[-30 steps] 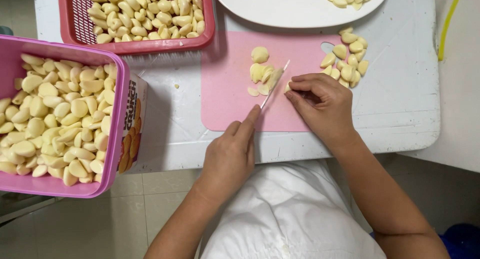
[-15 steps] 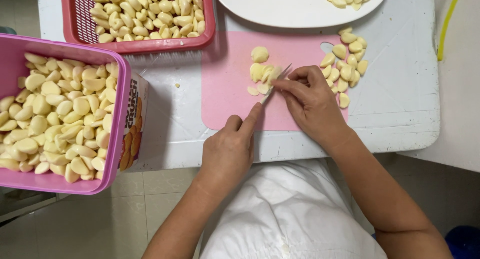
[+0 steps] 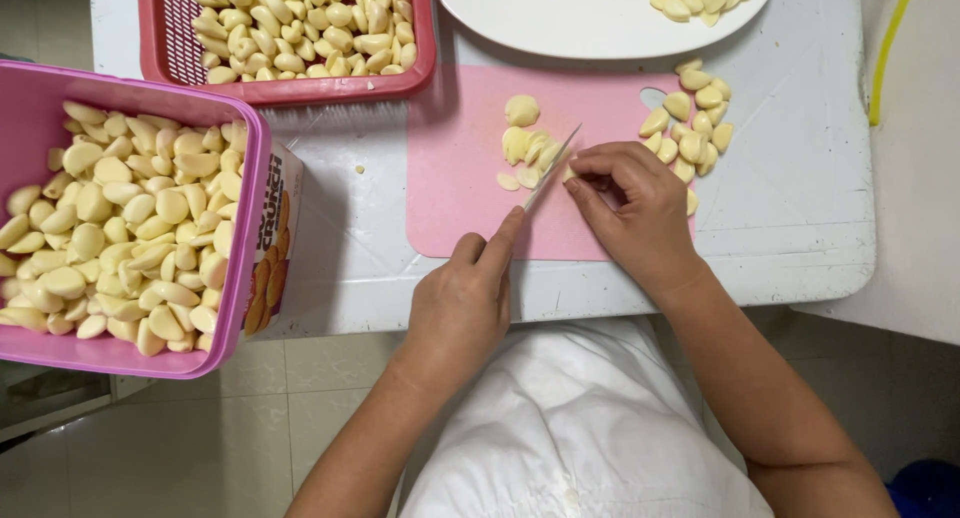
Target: Slicing peeled garlic cloves into thin pieces using a knife on a cutting board
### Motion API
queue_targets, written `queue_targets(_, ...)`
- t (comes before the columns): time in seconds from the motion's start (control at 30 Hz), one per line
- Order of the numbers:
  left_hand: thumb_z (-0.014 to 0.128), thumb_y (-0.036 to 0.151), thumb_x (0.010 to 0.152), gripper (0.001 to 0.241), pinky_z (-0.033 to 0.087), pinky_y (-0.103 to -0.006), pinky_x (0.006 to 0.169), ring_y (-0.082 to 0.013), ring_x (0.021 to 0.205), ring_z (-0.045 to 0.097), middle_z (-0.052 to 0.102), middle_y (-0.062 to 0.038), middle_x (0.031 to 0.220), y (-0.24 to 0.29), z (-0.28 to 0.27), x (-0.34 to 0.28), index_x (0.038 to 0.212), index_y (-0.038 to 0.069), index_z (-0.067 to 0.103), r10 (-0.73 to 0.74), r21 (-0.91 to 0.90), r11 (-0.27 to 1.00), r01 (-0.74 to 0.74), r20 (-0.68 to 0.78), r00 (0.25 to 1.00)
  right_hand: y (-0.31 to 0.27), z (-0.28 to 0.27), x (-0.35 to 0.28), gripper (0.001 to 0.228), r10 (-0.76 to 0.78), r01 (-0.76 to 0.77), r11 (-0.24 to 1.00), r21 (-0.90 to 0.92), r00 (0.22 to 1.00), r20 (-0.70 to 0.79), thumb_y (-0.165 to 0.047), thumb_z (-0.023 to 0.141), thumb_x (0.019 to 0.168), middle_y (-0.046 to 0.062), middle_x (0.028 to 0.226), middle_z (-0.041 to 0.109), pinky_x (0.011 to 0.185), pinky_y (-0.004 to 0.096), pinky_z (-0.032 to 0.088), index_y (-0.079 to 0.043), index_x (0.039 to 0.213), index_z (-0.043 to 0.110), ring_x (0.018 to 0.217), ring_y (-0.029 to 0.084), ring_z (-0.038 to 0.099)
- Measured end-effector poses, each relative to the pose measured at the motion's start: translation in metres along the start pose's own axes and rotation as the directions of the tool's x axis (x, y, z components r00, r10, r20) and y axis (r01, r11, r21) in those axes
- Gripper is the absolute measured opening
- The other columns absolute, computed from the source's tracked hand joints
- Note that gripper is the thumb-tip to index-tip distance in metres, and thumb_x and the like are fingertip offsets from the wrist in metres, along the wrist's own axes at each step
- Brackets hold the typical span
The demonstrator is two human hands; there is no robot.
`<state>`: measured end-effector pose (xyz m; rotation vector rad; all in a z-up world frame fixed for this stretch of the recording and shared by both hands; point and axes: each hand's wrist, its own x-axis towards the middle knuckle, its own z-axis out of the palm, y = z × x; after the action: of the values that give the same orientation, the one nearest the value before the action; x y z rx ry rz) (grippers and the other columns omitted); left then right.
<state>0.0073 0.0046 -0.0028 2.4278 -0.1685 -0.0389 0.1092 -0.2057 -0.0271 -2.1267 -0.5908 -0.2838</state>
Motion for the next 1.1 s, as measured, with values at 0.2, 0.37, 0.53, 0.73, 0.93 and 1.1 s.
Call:
queue_targets(0.2,0.055,0.001,0.099,0.054,0.061,-0.0497,0.054,-0.0393,0.064,0.074,0.069,-0.019,0.086,0.0078,0.0047,-0.001,0.153,0.007,0.057,0.004,-0.122,0.993,0.002,0.052,0.999,-0.0003,-0.0018,-0.0007,0.017,0.168,-0.164,0.98,0.109,0.985,-0.027,0.001,0.091,0.089,0.016,0.099,0.076,0.074,0.028,0.062,0.0,0.103,0.081,0.089,0.026,0.077)
queue_targets(0.37,0.054,0.001,0.099,0.055,0.061,-0.0507,0.055,-0.0397,0.065,0.073,0.069,-0.02,0.088,0.0056,0.0078,-0.0034,0.154,0.008,0.056,0.003,-0.114,0.994,0.004,0.062,0.998,-0.0006,0.0003,-0.0004,0.017,0.157,-0.152,0.982,0.117,0.987,-0.037,0.002,0.092,0.089,0.017,0.098,0.076,0.074,0.028,0.062,0.0,0.103,0.081,0.09,0.027,0.078)
queue_targets(0.53,0.054,0.0,0.1,0.053,0.06,-0.05,0.055,-0.0391,0.064,0.072,0.068,-0.019,0.086,0.005,0.0062,-0.0064,0.152,0.007,0.058,0.032,-0.111,0.993,-0.029,0.029,0.999,0.0013,0.0001,0.0004,0.017,0.118,-0.114,0.989,0.092,0.992,-0.037,0.001,0.092,0.09,0.02,0.098,0.076,0.073,0.032,0.063,0.001,0.104,0.082,0.089,0.03,0.078)
queue_targets(0.73,0.054,0.001,0.101,0.051,0.061,-0.048,0.054,-0.0374,0.065,0.073,0.069,-0.019,0.085,0.0014,0.0083,-0.0059,0.151,0.006,0.059,0.034,-0.171,0.985,-0.03,0.023,0.999,-0.0005,-0.0007,0.0017,0.014,0.092,-0.089,0.994,0.061,0.995,-0.036,0.002,0.091,0.091,0.02,0.097,0.077,0.075,0.034,0.063,0.0,0.102,0.083,0.09,0.033,0.079)
queue_targets(0.93,0.055,0.0,0.1,0.051,0.06,-0.0473,0.052,-0.0364,0.062,0.072,0.069,-0.018,0.083,0.0005,0.0102,-0.0055,0.15,0.006,0.06,0.05,-0.147,0.988,-0.048,0.006,0.999,-0.0016,-0.0017,0.002,0.014,0.091,-0.09,0.995,0.048,0.996,-0.018,0.002,0.09,0.092,0.02,0.098,0.077,0.078,0.036,0.063,0.0,0.104,0.083,0.093,0.034,0.079)
queue_targets(1.1,0.057,-0.004,0.097,0.054,0.061,-0.0469,0.051,-0.0361,0.061,0.073,0.069,-0.019,0.083,0.0022,0.0114,-0.0031,0.151,0.005,0.06,0.068,-0.116,0.991,-0.066,0.01,0.998,-0.0012,-0.0007,0.0012,0.013,0.096,-0.095,0.994,0.05,0.995,-0.024,0.001,0.09,0.093,0.019,0.099,0.078,0.081,0.035,0.062,-0.001,0.104,0.083,0.093,0.034,0.079)
